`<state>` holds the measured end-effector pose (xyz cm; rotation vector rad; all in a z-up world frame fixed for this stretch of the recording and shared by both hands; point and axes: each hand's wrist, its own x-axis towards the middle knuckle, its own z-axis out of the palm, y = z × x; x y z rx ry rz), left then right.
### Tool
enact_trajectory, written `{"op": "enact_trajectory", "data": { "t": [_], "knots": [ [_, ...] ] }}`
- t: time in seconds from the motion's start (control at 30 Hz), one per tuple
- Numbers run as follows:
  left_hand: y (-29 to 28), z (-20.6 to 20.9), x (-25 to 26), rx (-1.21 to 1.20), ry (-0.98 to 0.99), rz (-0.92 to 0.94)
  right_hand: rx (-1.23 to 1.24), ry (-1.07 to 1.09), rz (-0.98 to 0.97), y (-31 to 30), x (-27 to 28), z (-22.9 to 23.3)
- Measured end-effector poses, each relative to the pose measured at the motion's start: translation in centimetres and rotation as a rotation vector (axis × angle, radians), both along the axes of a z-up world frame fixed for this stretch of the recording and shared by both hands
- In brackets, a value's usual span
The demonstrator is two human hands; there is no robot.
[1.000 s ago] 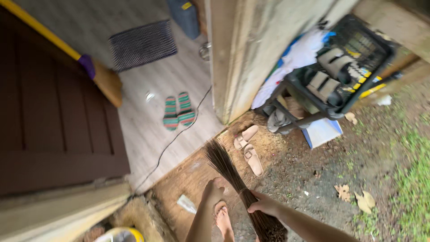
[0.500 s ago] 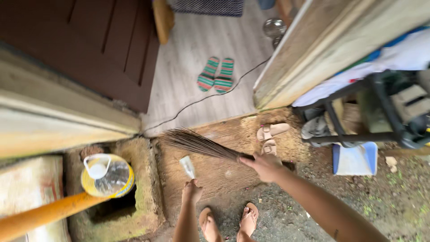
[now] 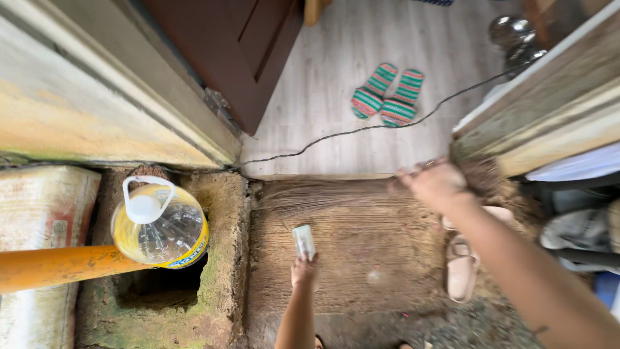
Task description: The person sweeps leaves and debris from a dirt ground using a handheld broom and gathers them into a dustpan.
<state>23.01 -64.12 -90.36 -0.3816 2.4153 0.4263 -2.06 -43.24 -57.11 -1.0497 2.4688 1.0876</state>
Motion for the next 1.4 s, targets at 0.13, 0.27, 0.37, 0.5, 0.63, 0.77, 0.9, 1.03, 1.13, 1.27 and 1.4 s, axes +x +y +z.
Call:
{"op": "enact_trajectory", "data": {
  "t": [0.13,0.27,0.37,0.5,0.63,0.77,0.9,1.03,1.13,1.27,1.4],
  "knots": [
    [-1.7,-7.8,-2.5,-0.186,0.086,-0.475,0.073,0.161,-0.106,0.8,-2.9,-2.3],
    [-3.8,-11.6,-2.5,-0.345,0.194,-0.740,0.126,0.232,-0.160,0.5,-3.9,-3.4],
    [-5.2,-11.9,-2.4,-0.360,0.200,-0.849,0.080,0.280,-0.180,0.5,-4.6,-3.8],
    [-6.3,-9.4,-2.2,-0.344,0.604,-0.686,0.087,0.304,-0.203,-0.5,-5.2,-3.7],
    [-8.1,-1.3,-2.5,-0.112,0.833,-0.040,0.113,0.333,-0.211,-2.4,-5.2,-2.5],
    [-14.9,8.0,-4.5,0.705,1.265,0.636,0.131,0.363,-0.179,-4.7,-5.3,-0.7],
    [-23.6,11.9,-6.0,0.144,1.479,0.835,0.166,0.356,-0.176,-6.1,-4.5,0.1],
    [-28.7,9.5,-9.4,-0.084,1.337,0.990,0.218,0.334,-0.189,-6.9,-3.5,0.9],
    [-30.0,6.9,-10.5,0.013,1.194,1.121,0.236,0.283,-0.168,-6.0,-1.9,1.3],
    [-31.3,4.9,-11.2,-0.002,1.180,1.139,0.254,0.190,-0.198,-3.6,-0.2,1.7],
    [-32.3,4.5,-12.2,0.025,1.032,1.229,0.157,0.044,-0.293,0.2,0.1,0.8]
  ]
}}
